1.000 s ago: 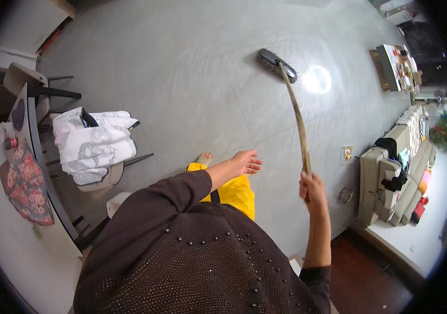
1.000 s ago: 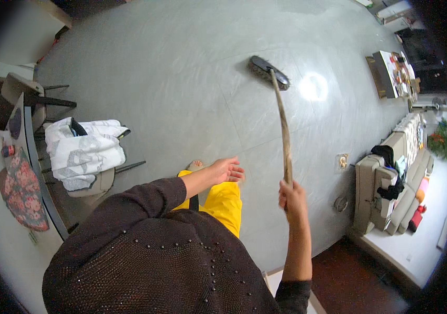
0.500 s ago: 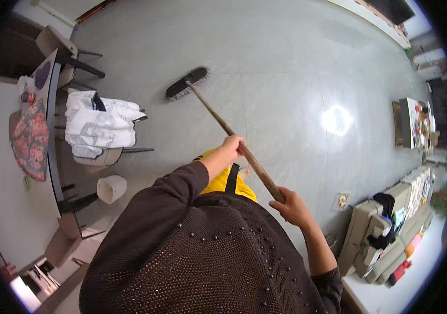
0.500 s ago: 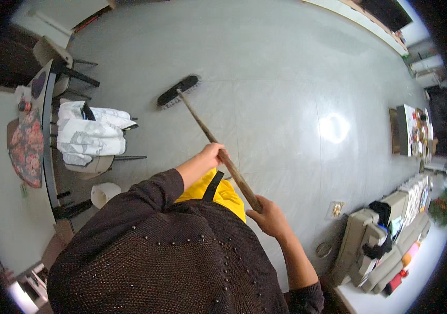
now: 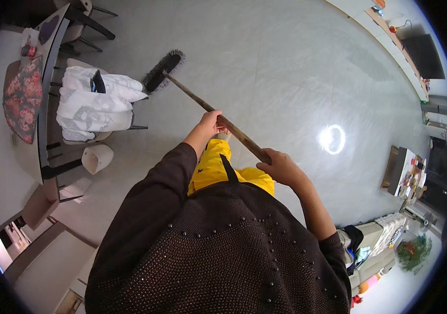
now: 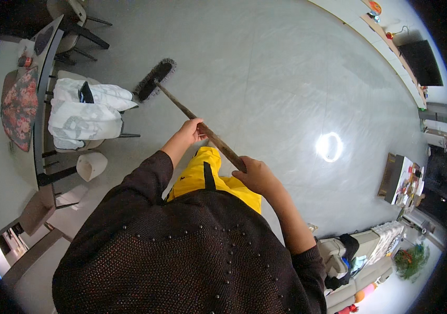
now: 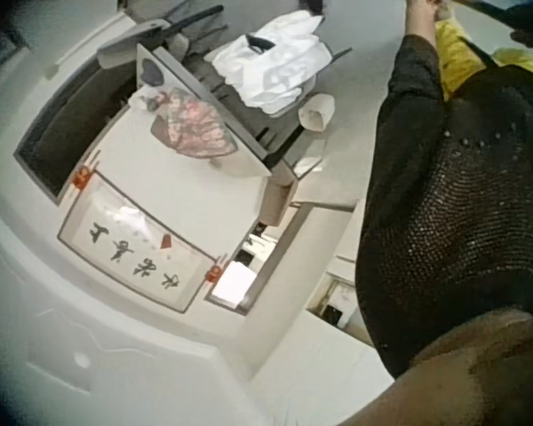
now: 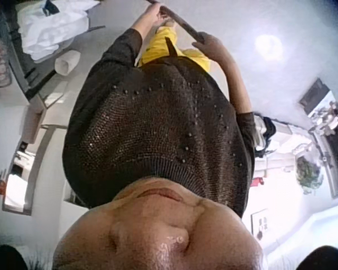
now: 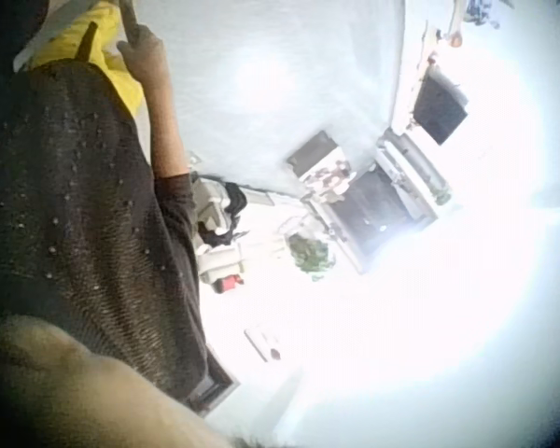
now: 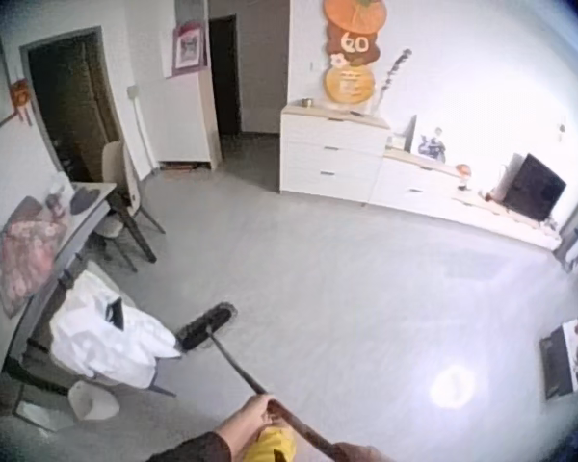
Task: The person sweeps the tiled floor with a long-handled broom, moving from the kitchen area into the living room. They gather debris into a small white bucket and continue sweeping around furniture.
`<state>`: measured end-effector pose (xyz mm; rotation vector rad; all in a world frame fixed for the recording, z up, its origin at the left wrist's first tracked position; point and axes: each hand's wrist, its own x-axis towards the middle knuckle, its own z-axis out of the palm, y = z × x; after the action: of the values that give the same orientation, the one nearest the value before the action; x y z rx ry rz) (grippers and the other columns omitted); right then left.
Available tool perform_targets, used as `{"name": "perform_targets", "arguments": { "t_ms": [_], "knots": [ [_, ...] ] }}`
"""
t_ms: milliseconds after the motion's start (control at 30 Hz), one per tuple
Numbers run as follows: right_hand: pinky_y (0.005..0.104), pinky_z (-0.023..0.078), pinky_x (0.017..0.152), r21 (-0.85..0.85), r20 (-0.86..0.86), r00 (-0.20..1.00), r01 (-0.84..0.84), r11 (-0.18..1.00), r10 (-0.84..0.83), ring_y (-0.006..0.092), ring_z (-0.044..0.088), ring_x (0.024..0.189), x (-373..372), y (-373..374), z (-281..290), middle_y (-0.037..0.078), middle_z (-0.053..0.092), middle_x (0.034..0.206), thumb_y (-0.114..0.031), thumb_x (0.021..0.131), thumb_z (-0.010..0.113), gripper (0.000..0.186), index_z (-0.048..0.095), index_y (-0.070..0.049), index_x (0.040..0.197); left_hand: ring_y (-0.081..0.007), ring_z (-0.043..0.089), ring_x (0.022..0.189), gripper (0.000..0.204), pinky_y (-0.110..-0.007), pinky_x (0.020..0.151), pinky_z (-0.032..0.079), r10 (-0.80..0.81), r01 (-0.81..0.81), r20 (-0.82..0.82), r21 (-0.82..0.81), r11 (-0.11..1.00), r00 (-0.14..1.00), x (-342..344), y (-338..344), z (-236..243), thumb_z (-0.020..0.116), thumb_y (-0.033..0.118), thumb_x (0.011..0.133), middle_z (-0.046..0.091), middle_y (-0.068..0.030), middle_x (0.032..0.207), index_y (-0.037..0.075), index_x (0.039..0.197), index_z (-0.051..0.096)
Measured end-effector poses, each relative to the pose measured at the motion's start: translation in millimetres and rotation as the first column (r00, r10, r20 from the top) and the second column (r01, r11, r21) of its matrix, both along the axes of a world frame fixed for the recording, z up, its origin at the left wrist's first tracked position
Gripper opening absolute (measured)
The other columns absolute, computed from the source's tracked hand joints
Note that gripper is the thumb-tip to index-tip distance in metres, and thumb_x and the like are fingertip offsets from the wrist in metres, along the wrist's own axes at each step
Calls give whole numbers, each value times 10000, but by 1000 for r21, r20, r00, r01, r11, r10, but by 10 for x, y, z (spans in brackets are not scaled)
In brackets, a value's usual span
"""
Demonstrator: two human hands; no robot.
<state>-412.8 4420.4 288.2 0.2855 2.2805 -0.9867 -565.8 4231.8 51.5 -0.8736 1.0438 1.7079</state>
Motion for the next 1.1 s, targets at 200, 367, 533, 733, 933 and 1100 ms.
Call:
{"name": "perform_targets", "arguments": {
  "t_ms": [200,367,533,733,933,1100],
  "knots": [
    [424,478,727,-1,32,999,4,1000,-4,381,607,852,-13,252,298,234,623,893,-221,792,630,442,509,-18,1166,-297,576,645,287,-449,499,460,124,-118,14,-223,968,992,-96,255,-97,575,273,855,568,-178,793,7,930,497],
    [425,482,692,169,1,997,-75,983,76,364,612,795,86,1071,469,189,634,842,-217,787,629,380,529,-48,1112,-309,578,683,266,-476,569,496,-35,39,23,-228,973,999,-32,775,-414,560,269,861,571,-173,813,18,924,499],
    [395,490,648,460,-82,989,-73,885,124,305,625,740,218,2189,788,116,643,816,-245,790,632,284,566,-88,1017,-295,553,661,198,-438,572,497,-86,89,110,-22,996,990,149,2036,-462,513,227,859,555,-139,777,29,851,513],
    [383,466,629,577,-35,982,170,799,-183,298,622,684,731,3822,1471,137,639,762,-273,819,603,232,664,-65,899,-274,576,648,222,-387,566,519,-246,175,258,267,948,935,1003,4295,-133,545,243,820,570,-131,716,36,742,537],
    [379,452,585,767,-31,934,251,591,-357,269,609,566,1271,5031,2073,157,608,636,-298,822,582,281,680,-35,837,-272,625,695,263,-390,645,554,-456,345,170,445,827,874,1678,6166,445,491,274,846,615,-138,777,22,812,560],
    [283,363,447,672,-206,886,436,598,-415,105,450,443,1497,5271,2369,71,509,508,-178,811,593,234,645,50,802,-286,632,676,217,-402,612,551,-425,350,120,392,851,897,1790,6739,809,482,216,823,628,-152,789,14,863,548]
  ]
}}
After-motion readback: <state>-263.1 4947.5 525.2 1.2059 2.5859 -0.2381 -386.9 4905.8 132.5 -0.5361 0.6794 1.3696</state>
